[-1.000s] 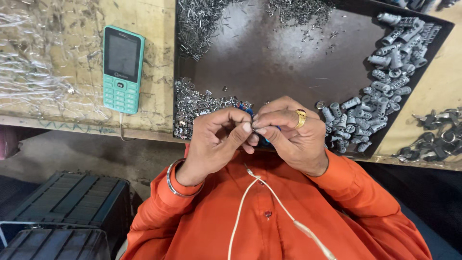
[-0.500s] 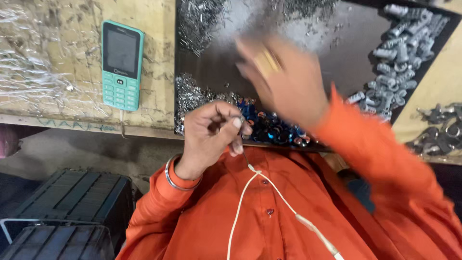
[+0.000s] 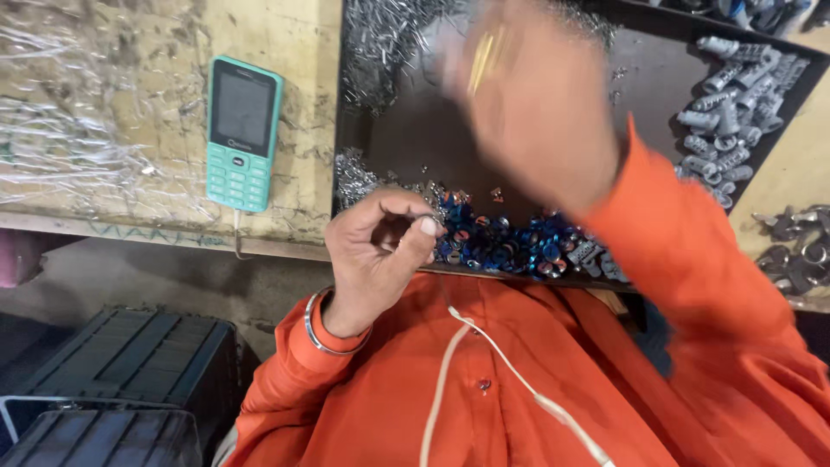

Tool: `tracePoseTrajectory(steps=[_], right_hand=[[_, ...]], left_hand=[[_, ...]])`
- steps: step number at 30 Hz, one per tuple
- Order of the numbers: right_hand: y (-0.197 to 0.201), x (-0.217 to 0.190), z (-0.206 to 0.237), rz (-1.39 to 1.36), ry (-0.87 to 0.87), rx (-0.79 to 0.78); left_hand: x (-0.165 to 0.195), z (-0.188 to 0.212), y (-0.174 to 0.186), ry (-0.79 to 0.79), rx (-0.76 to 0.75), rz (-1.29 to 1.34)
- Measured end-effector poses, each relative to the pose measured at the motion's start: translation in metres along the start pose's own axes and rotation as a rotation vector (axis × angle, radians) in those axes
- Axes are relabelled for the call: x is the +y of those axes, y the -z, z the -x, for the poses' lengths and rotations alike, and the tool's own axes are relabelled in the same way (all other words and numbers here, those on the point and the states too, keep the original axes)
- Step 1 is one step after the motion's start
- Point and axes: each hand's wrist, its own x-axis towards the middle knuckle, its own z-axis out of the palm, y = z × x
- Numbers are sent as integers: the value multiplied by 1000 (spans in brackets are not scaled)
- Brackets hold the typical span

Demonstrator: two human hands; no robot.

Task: The person repeatedly picks small metal pins and grey plastic key housings from a tray, inserts the pins into the housings, and places the assembled units back on the tray. The process is continuous and repetitive throughout the clip.

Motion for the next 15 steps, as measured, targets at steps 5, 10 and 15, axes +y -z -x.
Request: tracePoseTrajectory(steps=[5,10,15], right_hand=[[9,-24,57,-612,-271,39],[-17,-19,104,-950,-372,215],[-20,-22,109,-845,-277,259]], left_hand=[[-5,-3,-5,51,47,74],[-10,-4,-16,19,10,191],[-9,-5,-22,31,-35,222]])
